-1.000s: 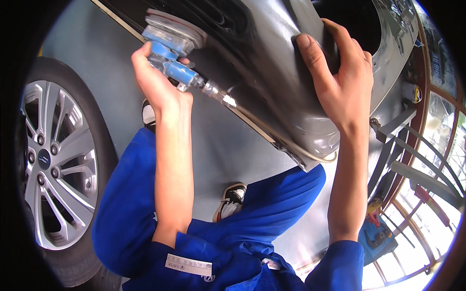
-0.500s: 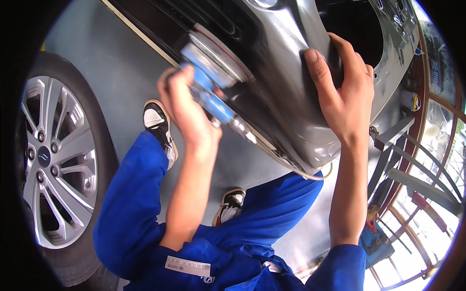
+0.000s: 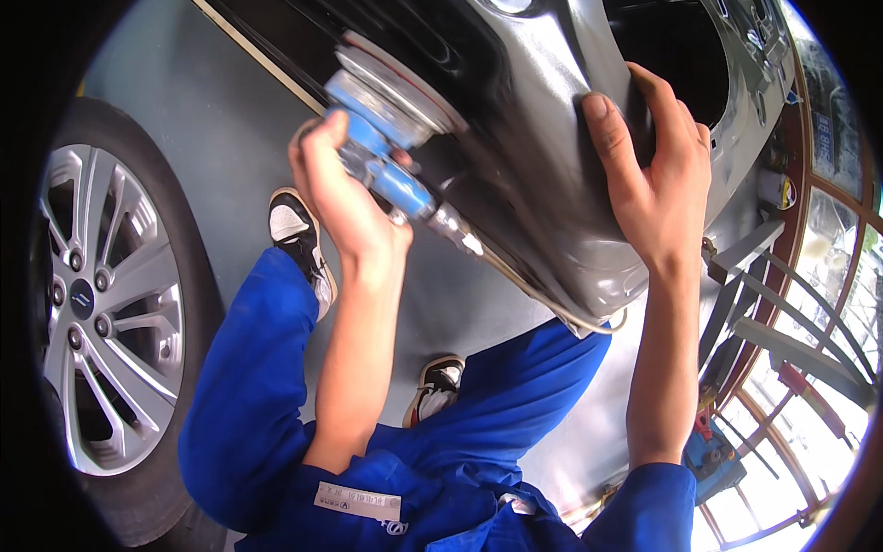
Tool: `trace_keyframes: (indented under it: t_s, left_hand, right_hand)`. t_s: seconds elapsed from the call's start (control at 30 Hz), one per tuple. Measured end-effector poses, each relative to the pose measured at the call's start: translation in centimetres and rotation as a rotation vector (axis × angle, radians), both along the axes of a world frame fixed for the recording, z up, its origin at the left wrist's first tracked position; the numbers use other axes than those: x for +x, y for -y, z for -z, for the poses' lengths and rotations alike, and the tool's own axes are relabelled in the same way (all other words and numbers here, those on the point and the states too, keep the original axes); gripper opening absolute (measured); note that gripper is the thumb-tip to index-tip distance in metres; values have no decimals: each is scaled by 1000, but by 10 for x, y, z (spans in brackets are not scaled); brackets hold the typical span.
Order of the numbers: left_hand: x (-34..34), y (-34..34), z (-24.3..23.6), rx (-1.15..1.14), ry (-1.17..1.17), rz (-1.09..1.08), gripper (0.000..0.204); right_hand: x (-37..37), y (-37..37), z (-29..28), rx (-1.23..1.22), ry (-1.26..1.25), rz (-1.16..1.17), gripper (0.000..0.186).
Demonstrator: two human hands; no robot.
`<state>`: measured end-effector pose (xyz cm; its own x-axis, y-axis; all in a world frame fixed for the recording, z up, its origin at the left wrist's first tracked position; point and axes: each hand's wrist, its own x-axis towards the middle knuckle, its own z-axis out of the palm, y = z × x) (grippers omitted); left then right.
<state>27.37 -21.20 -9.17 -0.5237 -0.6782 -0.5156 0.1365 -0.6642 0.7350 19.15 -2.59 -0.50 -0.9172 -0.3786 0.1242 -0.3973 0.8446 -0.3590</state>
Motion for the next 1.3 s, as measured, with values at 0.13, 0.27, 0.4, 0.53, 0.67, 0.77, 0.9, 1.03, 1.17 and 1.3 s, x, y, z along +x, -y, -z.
trace_keyframes:
  t_s: [0.13,0.27,0.4,0.53,0.67,0.77,0.9,1.03,1.17,1.3]
  left_hand:
    - [-8,24,14,19,0,11,41]
    - [-3,7,0,49,-101,-32,39]
    - [-10,8,-13,23,-245,-47,36]
    - [-20,14,-33,10,-287,-26,32]
    - [2,13,-20,103,-200,-50,36]
    - [16,8,0,134,-130,-51,41]
    - [15,-6,18,151,-74,-83,44]
    - [11,-7,18,98,-93,-94,46]
    - [3,-2,8,80,-54,-154,46]
    - [3,-5,11,99,-44,-181,45]
  right_hand:
    - [0,4,-1,26,7,22,52]
    - [-1,1,1,12,-42,-20,53]
    - [-1,0,1,-16,-5,-26,54]
    - [-3,-3,2,-38,16,-7,54]
    - [-6,-6,1,-24,-27,-29,52]
    - [-3,-1,0,-13,-39,-24,51]
    - [-3,-2,0,-45,7,-14,52]
    - [-5,-3,1,-82,-13,-47,51]
    - [-2,1,-4,-77,84,-28,45]
    - [-2,1,-2,-87,70,-32,44]
